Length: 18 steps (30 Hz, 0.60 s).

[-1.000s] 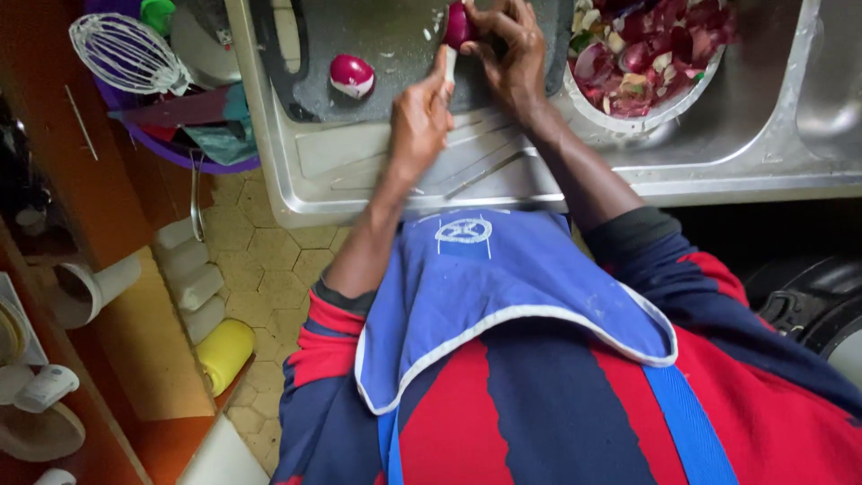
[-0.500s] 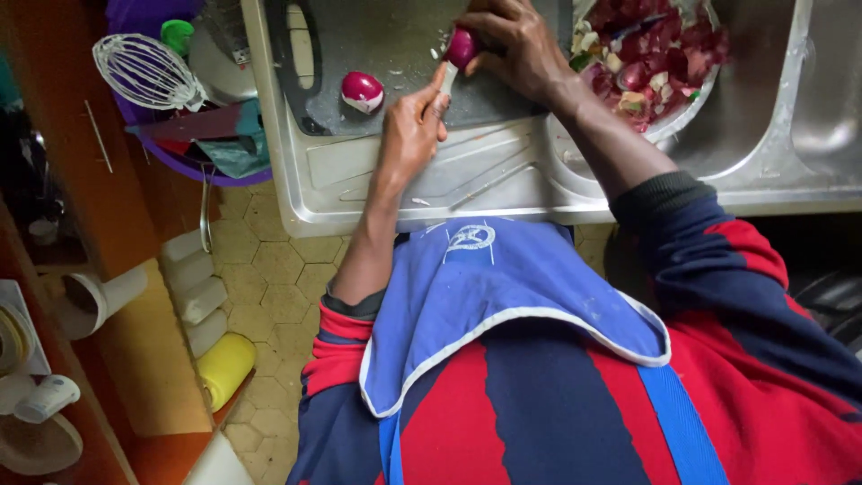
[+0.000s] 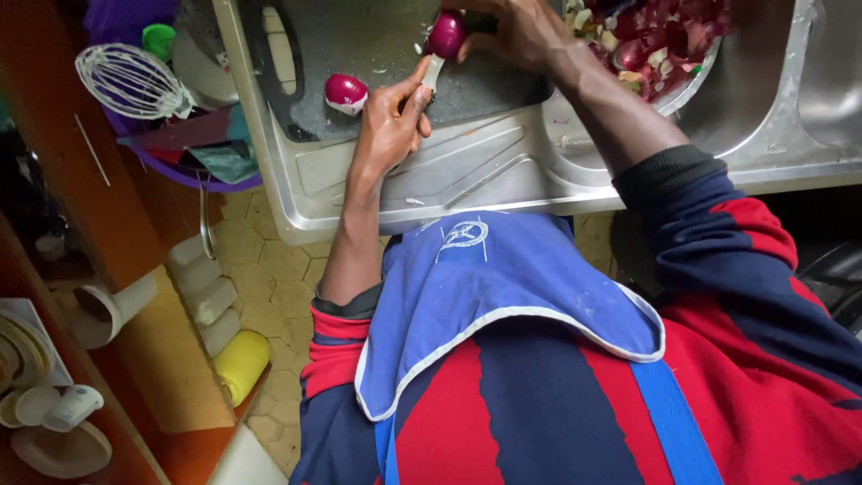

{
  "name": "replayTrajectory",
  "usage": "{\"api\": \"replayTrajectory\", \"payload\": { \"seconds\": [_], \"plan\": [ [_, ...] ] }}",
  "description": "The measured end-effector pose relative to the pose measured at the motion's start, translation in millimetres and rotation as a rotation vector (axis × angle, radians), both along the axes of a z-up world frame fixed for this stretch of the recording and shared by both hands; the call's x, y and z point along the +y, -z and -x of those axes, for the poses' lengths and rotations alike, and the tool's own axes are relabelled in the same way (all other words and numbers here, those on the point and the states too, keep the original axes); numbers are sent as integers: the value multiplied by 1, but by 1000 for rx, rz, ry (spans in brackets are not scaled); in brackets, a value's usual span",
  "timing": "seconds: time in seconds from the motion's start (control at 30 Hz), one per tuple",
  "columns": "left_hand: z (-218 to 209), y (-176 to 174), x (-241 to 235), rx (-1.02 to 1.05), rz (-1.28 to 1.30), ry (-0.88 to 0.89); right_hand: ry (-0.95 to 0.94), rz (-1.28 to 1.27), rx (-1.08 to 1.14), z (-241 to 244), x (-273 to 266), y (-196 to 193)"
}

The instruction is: The person peels and chops red onions on a cutting board using a knife. They remove the outer layers and trim the ends, then slice the onion into thin pieces and dice them into smaller bits. The onion skins and scraps are discarded into a bowl in the sink.

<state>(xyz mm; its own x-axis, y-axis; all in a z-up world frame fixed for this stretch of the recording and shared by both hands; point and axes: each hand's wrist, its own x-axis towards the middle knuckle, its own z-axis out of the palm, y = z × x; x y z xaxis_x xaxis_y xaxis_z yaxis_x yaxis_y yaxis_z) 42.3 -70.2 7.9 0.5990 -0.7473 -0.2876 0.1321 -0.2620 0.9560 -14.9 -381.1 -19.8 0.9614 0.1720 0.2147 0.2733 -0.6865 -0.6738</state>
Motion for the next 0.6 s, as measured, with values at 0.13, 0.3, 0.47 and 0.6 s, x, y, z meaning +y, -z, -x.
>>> {"api": "replayTrajectory", "payload": {
  "seconds": [0.13,0.3,0.47,0.6],
  "plan": [
    [2,-5,-2,44,-36,-23,33,44,19,0,-1,-2],
    [3,-10,-2,-24,-43,-23,71,-70,-3,6,0,13],
    [3,-14,-4,-84,-77,6,58,-134,-81,3,2,9],
    [2,-14,-2,-130,-108,21,44,-83,-41,2,-4,35]
  ]
}}
